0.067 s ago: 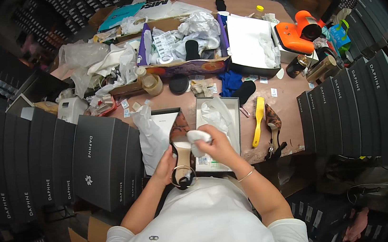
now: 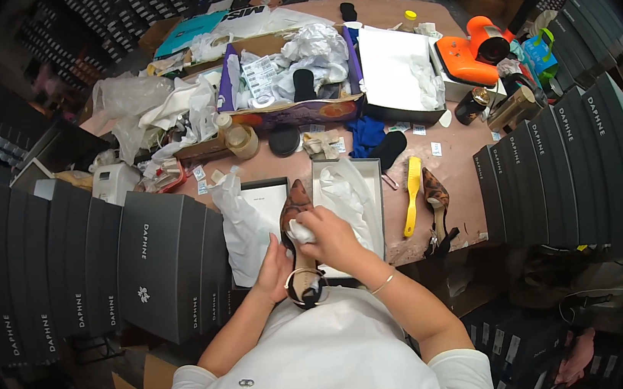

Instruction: Cleaning shoes with a brush and packing them into boxes with tissue paper.

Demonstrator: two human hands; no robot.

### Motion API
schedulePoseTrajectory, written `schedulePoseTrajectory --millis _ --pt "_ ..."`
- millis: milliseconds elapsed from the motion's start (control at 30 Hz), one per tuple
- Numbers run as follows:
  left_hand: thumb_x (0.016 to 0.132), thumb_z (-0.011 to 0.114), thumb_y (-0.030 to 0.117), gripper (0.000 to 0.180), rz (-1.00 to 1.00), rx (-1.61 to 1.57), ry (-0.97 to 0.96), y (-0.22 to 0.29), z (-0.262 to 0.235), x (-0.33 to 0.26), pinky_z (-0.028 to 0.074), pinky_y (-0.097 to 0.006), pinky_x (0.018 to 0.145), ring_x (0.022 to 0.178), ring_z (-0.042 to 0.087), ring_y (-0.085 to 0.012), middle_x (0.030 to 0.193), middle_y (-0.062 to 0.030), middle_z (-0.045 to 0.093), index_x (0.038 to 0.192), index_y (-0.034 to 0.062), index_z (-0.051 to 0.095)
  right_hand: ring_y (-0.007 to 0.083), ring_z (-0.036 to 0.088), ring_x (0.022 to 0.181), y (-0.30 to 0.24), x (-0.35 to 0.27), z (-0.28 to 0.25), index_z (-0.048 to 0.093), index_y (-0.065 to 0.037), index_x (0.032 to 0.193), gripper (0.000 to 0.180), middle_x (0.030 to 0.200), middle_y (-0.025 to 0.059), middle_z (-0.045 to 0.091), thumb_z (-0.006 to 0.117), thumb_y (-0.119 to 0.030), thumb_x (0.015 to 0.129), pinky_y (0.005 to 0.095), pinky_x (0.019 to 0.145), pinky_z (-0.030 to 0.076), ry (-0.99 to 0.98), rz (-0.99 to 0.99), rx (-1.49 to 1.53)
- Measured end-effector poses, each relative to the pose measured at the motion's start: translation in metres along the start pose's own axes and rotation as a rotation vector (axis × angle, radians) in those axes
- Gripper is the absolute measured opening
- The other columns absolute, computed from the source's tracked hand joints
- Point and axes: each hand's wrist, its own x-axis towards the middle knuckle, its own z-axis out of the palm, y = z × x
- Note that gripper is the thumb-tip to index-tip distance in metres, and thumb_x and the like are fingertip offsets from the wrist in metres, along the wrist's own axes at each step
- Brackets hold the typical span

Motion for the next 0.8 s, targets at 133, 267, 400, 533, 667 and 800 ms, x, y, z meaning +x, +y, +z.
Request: schedulePoseTrajectory --millis 133,267,400,533,667,800 --pt "0.092 0.03 0.066 0.076 -0.066 0.067 0.086 -0.007 0.021 0.003 0.039 -0.043 0.103 0.126 0.044 -0.0268 0.141 -0.0153 0.037 0.146 0.0146 0.019 0.0304 0.055 0.091 0.009 -0.008 0.011 0.058 -0.011 0.107 0.045 0.097 0.0096 0.053 0.073 -0.009 0.065 0.0402 0.076 0.049 -0.098 -0.112 -0.277" --pt "0.099 0.033 0.051 0.056 -0.003 0.212 0.119 -0.014 0.018 0.001 0.045 -0.038 0.097 0.119 0.05 -0.0228 0.128 -0.0133 0.047 0.138 0.0118 0.03 0.0277 0.053 0.094 0.015 -0.032 0.006 0.058 -0.011 0.112 0.049 0.101 0.0078 0.054 0.071 -0.007 0.065 0.0368 0.077 0.048 -0.092 -0.185 -0.211" --pt "0.1 0.032 0.048 0.052 -0.027 0.151 0.149 -0.034 0.032 0.01 0.05 -0.037 0.092 0.112 0.055 -0.0224 0.123 -0.0116 0.05 0.135 0.0105 0.031 0.0278 0.052 0.096 0.03 -0.03 0.013 0.059 -0.01 0.109 0.048 0.102 0.0075 0.054 0.071 -0.008 0.063 0.0391 0.079 0.045 0.124 -0.09 -0.294" --pt "0.099 0.029 0.052 0.055 -0.103 0.222 0.073 -0.022 0.04 0.018 0.054 -0.035 0.084 0.104 0.06 -0.0222 0.121 -0.0121 0.053 0.134 0.0103 0.033 0.0331 0.047 0.116 0.022 -0.038 -0.011 0.041 -0.007 0.134 0.081 0.119 0.0169 0.051 0.081 -0.023 0.065 0.0423 0.098 0.039 0.202 0.11 -0.078" --pt "0.099 0.03 0.052 0.052 -0.232 0.307 -0.092 -0.038 0.075 0.02 0.056 -0.031 0.076 0.096 0.062 -0.0179 0.118 -0.01 0.054 0.133 0.0126 0.033 0.035 0.051 0.12 0.051 -0.053 -0.038 0.027 0.0 0.143 0.095 0.13 0.0253 0.048 0.081 -0.031 0.071 0.0387 0.099 0.042 0.263 0.304 0.267" --pt "0.1 0.033 0.049 0.054 -0.188 0.271 -0.113 -0.082 0.114 0.04 0.05 -0.033 0.086 0.107 0.055 -0.017 0.123 -0.0101 0.048 0.139 0.0117 0.025 0.0356 0.058 0.109 0.071 -0.075 -0.074 0.036 0.0 0.139 0.082 0.121 0.0246 0.056 0.078 -0.024 0.073 0.0366 0.091 0.047 0.338 0.363 0.131"
